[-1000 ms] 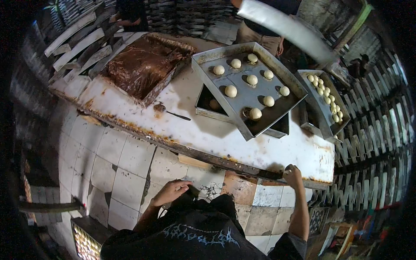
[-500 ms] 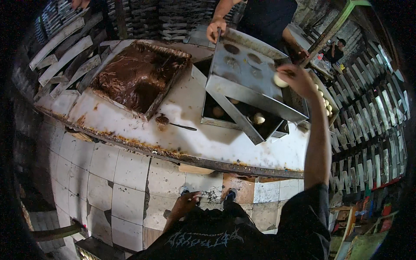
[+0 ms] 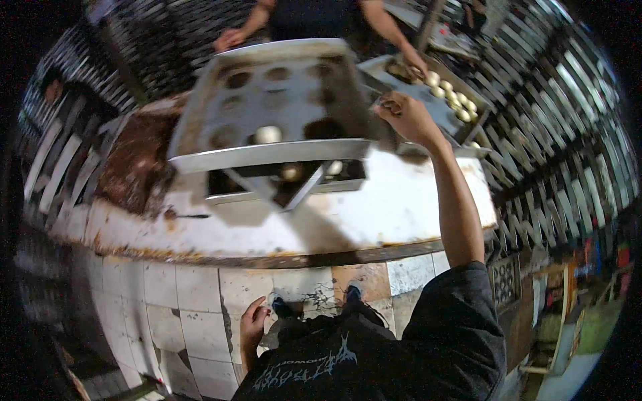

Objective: Filling small dough balls with chocolate filling and placing them onto a baking tray.

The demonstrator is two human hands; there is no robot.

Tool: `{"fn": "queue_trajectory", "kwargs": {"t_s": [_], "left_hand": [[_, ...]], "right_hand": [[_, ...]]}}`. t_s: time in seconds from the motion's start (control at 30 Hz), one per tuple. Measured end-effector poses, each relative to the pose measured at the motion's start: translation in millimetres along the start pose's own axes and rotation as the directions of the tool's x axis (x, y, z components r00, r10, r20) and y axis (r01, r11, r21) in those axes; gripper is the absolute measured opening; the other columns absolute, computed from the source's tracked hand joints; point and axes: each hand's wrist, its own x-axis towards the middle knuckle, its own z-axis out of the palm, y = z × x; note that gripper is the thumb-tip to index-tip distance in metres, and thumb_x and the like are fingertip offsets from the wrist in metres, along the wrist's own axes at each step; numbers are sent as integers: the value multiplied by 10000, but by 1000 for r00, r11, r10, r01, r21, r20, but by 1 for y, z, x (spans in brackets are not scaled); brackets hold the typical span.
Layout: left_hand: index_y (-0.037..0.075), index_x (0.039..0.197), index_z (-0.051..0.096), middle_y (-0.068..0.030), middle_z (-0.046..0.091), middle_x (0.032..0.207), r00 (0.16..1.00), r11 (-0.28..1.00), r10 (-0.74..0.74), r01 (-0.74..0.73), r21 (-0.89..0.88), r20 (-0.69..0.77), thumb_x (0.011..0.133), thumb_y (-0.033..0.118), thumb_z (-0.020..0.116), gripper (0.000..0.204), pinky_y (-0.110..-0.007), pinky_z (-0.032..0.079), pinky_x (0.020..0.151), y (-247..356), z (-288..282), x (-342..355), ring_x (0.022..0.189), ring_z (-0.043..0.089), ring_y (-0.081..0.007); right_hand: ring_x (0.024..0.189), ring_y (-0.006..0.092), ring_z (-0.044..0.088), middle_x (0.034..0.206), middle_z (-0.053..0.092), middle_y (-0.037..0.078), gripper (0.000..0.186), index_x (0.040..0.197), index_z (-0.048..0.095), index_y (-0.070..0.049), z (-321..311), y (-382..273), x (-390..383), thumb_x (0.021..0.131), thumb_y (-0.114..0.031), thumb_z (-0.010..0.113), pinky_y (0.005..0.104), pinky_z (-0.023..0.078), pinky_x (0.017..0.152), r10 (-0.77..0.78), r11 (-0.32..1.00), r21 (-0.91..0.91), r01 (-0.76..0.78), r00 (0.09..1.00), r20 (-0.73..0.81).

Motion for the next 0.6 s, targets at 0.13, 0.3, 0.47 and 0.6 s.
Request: {"fn": "queue_trajectory", "kwargs": {"t_s": [0.13,0.3,0.47,0.6], "left_hand": [[19,1203,539,-87,639,868,997,999,-16,14,29,80,915,122,489,310,-271,479,712,-16,74,-20,754,597,-138],[21,1206,540,-110,655,957,958,958,-280,274,79,67,905,147,509,328,-288,488,751,42,130,-57,868,622,-151],[32,1212,545,-113,657,992,904,901,-416,424,91,-97,890,165,525,349,-283,479,794,74,151,-72,901,615,-151],[52,1224,535,-124,627,1079,961,925,-271,246,290,51,887,205,535,369,-308,460,839,104,174,-56,971,588,-178]], "right_hand": [[828,294,651,885,667,182,302,848,658,8,-60,201,-1,867,-281,575,354,500,724,248,954,-117,-277,945,-214],[928,373,591,988,612,205,265,1023,559,-21,-90,386,33,817,-172,488,462,478,753,152,736,-625,-260,963,-222],[1043,375,559,1081,595,201,281,1085,534,-16,-66,403,72,841,-145,474,444,470,862,463,707,-566,-424,882,-83],[915,349,596,971,617,234,381,1033,553,45,-73,406,77,763,-224,566,423,460,781,416,774,-470,-425,900,-128]]}}
